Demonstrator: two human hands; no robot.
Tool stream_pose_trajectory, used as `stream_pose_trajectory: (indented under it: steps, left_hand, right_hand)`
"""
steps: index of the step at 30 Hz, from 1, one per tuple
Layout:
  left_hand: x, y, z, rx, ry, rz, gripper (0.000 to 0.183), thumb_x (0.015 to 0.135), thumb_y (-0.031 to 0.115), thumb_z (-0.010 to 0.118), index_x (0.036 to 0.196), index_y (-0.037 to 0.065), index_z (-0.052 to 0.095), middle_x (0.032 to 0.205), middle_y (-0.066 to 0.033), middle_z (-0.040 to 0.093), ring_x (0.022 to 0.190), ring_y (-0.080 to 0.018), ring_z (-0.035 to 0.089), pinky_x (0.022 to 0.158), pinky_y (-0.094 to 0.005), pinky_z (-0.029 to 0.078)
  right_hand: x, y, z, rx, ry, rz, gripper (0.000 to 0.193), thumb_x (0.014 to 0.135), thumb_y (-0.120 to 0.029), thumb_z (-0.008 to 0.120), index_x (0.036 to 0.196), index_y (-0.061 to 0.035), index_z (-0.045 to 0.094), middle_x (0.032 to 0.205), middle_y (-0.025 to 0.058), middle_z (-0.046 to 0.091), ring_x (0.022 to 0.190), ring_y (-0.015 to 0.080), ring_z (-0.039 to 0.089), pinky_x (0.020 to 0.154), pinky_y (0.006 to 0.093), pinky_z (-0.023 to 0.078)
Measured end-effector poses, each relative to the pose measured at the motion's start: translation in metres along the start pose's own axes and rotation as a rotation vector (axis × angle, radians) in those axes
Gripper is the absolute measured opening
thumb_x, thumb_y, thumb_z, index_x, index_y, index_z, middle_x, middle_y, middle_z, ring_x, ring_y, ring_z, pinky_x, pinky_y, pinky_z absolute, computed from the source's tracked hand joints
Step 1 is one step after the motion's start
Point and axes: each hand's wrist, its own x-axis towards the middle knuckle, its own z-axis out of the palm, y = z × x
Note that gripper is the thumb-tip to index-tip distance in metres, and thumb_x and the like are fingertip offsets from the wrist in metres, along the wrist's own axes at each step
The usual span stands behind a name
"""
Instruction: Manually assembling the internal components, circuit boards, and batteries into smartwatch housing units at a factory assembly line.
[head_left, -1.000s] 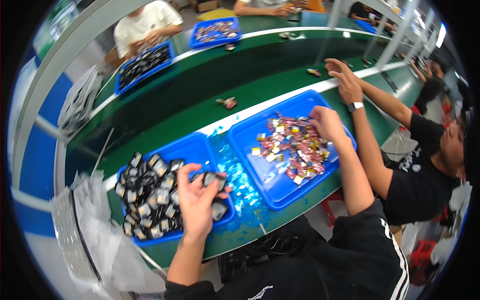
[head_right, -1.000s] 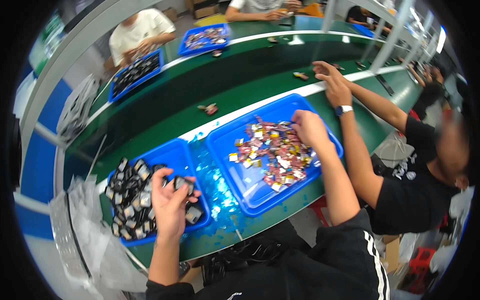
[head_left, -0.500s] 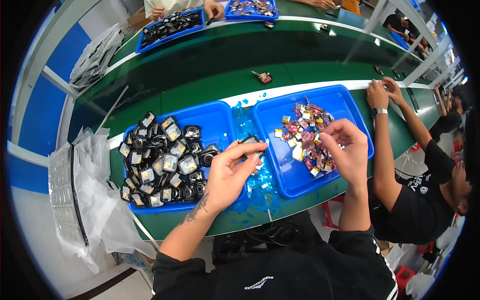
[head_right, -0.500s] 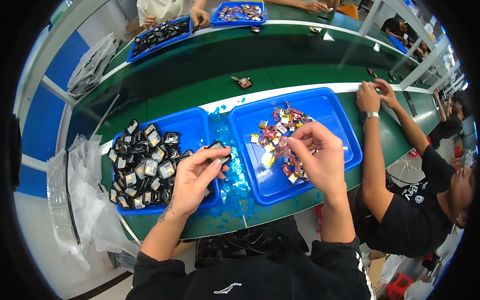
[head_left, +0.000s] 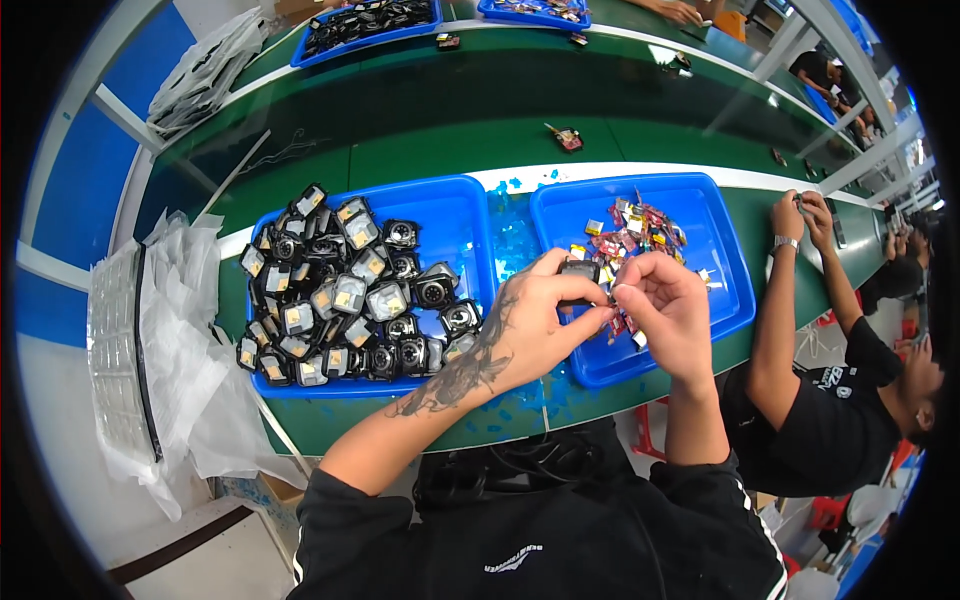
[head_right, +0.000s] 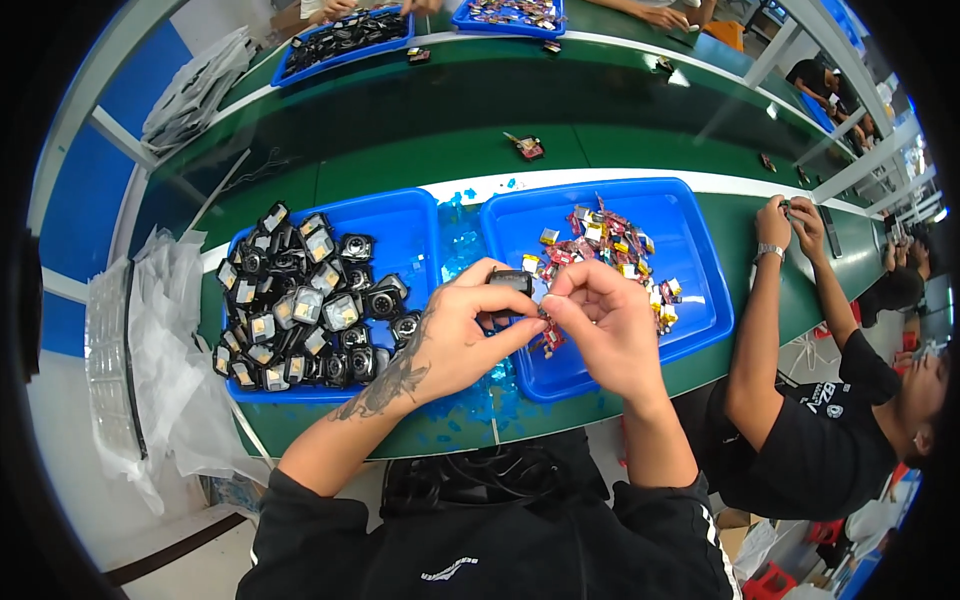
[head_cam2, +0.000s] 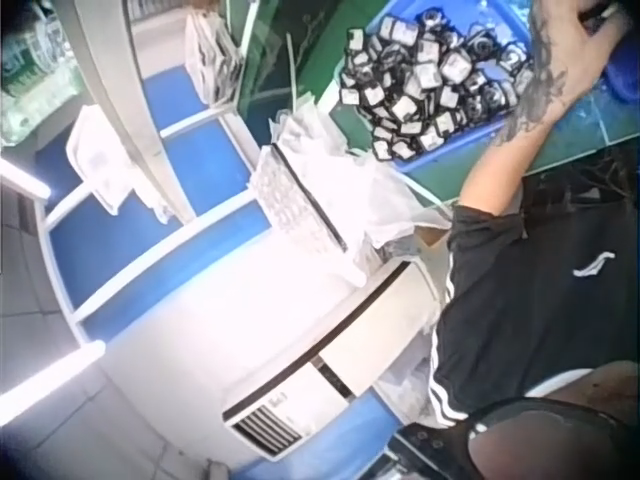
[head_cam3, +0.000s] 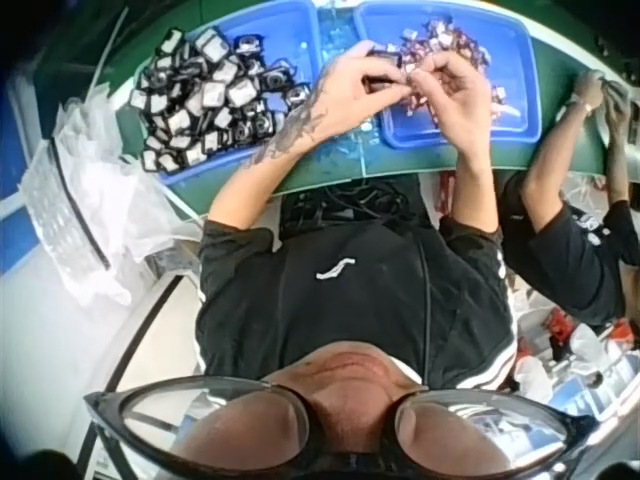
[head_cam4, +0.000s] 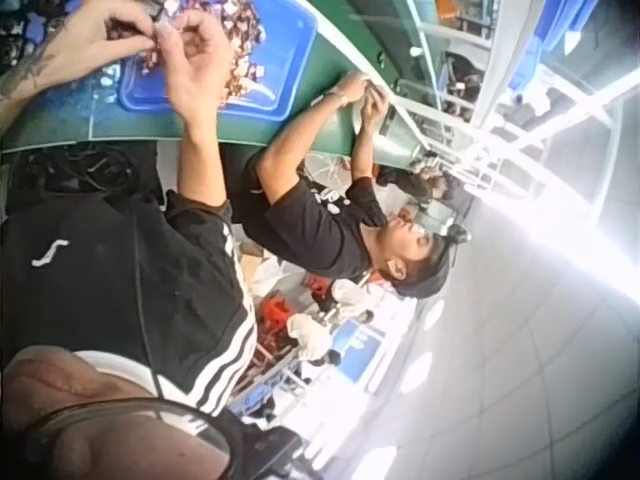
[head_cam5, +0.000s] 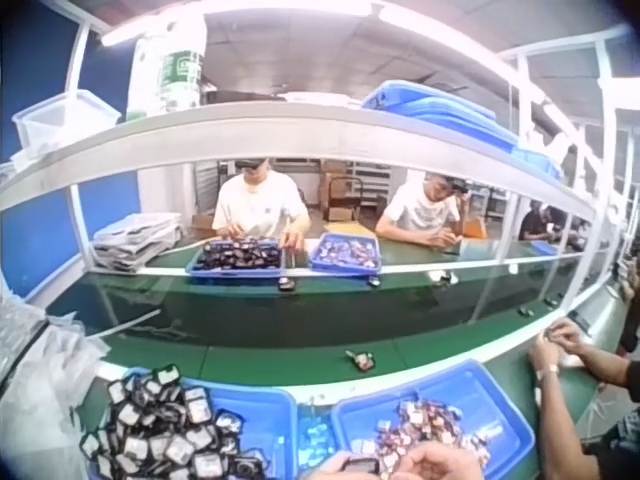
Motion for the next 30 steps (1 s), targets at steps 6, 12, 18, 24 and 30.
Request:
stream_pose_trajectory:
  steps: [6, 12, 18, 24, 30]
  left_hand:
    - [-0.015, -0.001, -0.010, -0.180, 0.112, -0.117, 0.011, 0.080, 0.008, 0.074, 0.089, 0.003, 0.073, 0.097, -0.0063, 0.062, 0.080, -0.0093, 0.058, 0.062, -0.0212, 0.046]
    - [-0.028, -0.015, -0.022, -0.401, 0.263, -0.123, 0.010, 0.083, 0.006, 0.072, 0.091, 0.000, 0.071, 0.095, -0.0054, 0.059, 0.078, -0.0081, 0.058, 0.059, -0.0186, 0.045]
    - [-0.037, -0.004, -0.027, -0.484, 0.142, -0.128, 0.009, 0.087, 0.004, 0.069, 0.094, -0.002, 0.069, 0.096, -0.0045, 0.059, 0.085, -0.0076, 0.059, 0.069, -0.0200, 0.048]
    - [-0.037, 0.009, -0.023, -0.763, 0.179, -0.232, 0.045, 0.089, -0.006, 0.059, 0.133, -0.004, 0.050, 0.111, -0.0112, 0.064, 0.098, -0.0170, 0.063, 0.084, -0.0289, 0.052]
    - [-0.024, -0.003, -0.024, -0.911, 0.511, -0.252, 0.040, 0.090, -0.004, 0.060, 0.128, -0.002, 0.048, 0.102, -0.0110, 0.064, 0.091, -0.0196, 0.066, 0.086, -0.0312, 0.055]
  right_hand:
    - [-0.006, -0.002, 0.022, -0.529, 0.009, -0.463, 0.013, 0.082, 0.008, 0.065, 0.091, 0.0003, 0.059, 0.092, 0.0107, 0.057, 0.075, 0.0153, 0.062, 0.059, 0.0259, 0.047]
    - [-0.008, 0.010, 0.026, -0.731, -0.209, -0.342, 0.016, 0.084, 0.000, 0.066, 0.100, -0.0035, 0.067, 0.089, 0.0126, 0.063, 0.077, 0.0285, 0.065, 0.064, 0.0355, 0.052]
    - [0.005, 0.008, 0.040, -0.140, -0.044, -0.193, 0.026, 0.086, -0.001, 0.064, 0.112, -0.0037, 0.069, 0.093, 0.0075, 0.065, 0.082, 0.0107, 0.061, 0.064, 0.0232, 0.050]
    - [0.002, 0.017, 0.032, 0.317, -0.053, -0.160, 0.013, 0.090, -0.001, 0.063, 0.102, 0.0014, 0.062, 0.098, 0.0087, 0.065, 0.084, 0.0116, 0.062, 0.066, 0.0213, 0.051]
    - [-0.026, 0.011, 0.033, 0.031, 0.040, -0.177, 0.010, 0.091, 0.001, 0.060, 0.101, 0.0023, 0.058, 0.097, 0.0084, 0.064, 0.083, 0.0092, 0.061, 0.068, 0.0219, 0.052]
